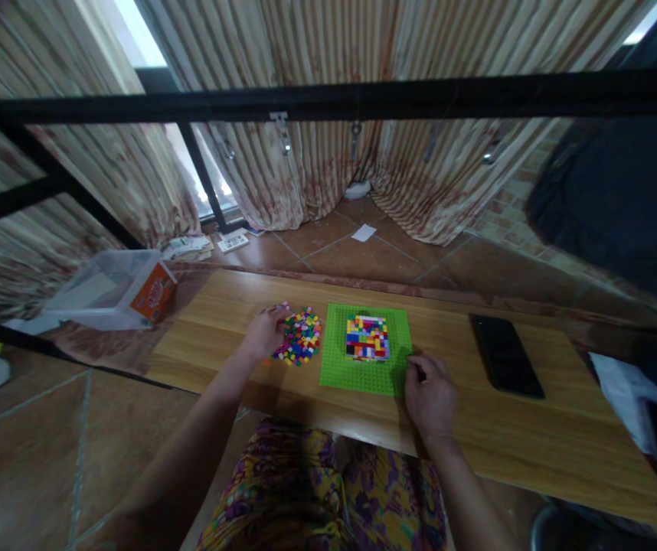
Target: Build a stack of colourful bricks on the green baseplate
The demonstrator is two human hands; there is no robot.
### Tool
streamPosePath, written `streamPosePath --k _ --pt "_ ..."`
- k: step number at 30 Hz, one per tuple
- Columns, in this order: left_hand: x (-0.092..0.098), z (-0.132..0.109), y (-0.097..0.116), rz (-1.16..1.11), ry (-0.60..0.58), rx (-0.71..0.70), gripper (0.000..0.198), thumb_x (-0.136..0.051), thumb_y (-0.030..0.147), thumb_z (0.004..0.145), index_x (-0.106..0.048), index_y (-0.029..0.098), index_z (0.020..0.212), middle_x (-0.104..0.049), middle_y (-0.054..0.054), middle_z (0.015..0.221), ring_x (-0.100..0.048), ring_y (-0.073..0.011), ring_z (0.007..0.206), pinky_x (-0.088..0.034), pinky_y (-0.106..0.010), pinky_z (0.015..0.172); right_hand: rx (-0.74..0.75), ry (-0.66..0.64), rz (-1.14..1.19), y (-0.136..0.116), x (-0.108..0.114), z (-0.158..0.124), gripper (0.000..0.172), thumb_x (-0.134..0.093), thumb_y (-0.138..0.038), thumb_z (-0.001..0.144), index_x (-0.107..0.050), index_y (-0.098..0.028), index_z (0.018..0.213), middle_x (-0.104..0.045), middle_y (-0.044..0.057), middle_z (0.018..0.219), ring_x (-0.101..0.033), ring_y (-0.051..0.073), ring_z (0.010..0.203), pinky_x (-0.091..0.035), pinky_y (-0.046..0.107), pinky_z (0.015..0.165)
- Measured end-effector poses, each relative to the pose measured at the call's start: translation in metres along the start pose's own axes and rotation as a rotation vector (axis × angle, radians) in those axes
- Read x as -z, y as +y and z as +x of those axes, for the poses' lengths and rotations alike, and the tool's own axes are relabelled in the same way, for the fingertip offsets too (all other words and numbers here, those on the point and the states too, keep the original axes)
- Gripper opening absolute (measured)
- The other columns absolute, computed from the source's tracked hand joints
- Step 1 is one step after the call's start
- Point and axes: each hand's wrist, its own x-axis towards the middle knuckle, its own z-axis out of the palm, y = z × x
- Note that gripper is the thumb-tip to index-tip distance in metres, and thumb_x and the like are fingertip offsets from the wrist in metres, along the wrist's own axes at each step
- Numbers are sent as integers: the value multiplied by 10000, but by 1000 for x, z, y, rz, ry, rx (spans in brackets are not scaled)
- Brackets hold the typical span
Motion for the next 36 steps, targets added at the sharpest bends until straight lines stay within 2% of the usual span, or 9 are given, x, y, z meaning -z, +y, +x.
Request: streamPosePath --k 3,10,16,20,24,32,36 --pt "2 -3 -4 -43 -29 1 503 -488 5 667 -723 206 1065 -719 -90 1073 -630 -236 1062 -464 -364 1008 -9 2 -2 -1 0 0 283 -455 -361 862 -673 -182 842 -680 101 898 -623 222 825 -466 332 754" --pt "8 -6 -9 -72 -92 31 558 -541 25 616 -684 166 1138 -698 -97 1134 -626 -223 1056 -469 -325 981 25 1 7 0 1 0 279 -448 -353 873 -667 -182 841 -670 93 874 -620 210 800 -469 321 737" --pt "14 -1 -1 93 -165 96 427 -472 2 692 -720 184 989 -733 -85 970 -665 -208 924 -494 -293 860 10 10 20 -2 0 1 261 -460 -342 871 -668 -188 833 -674 91 877 -622 213 802 -473 328 741" --pt "13 1 3 161 -117 158 394 -474 30 746 -709 198 1014 -732 -85 989 -667 -211 934 -487 -286 851 4 14 32 -3 0 1 253 -467 -330 868 -673 -185 844 -674 94 890 -627 216 811 -481 335 753" --pt "11 -1 1 190 -63 159 361 -467 72 797 -696 187 1050 -719 -107 1010 -661 -227 956 -483 -302 867 -7 25 54 -4 -1 1 230 -482 -308 855 -674 -182 843 -671 92 889 -629 214 807 -490 333 752" --pt "12 1 -5 127 -83 194 286 -504 141 827 -694 190 1034 -725 -91 1039 -666 -210 963 -481 -279 832 -16 27 69 -6 -1 2 211 -479 -276 848 -671 -189 839 -665 88 874 -623 215 814 -489 337 748" --pt "13 1 -3 79 -95 252 282 -506 157 827 -687 201 1040 -745 -66 987 -676 -214 952 -477 -278 791 -23 20 75 -6 -2 2 209 -473 -266 849 -667 -191 843 -663 85 881 -623 213 814 -490 342 764"
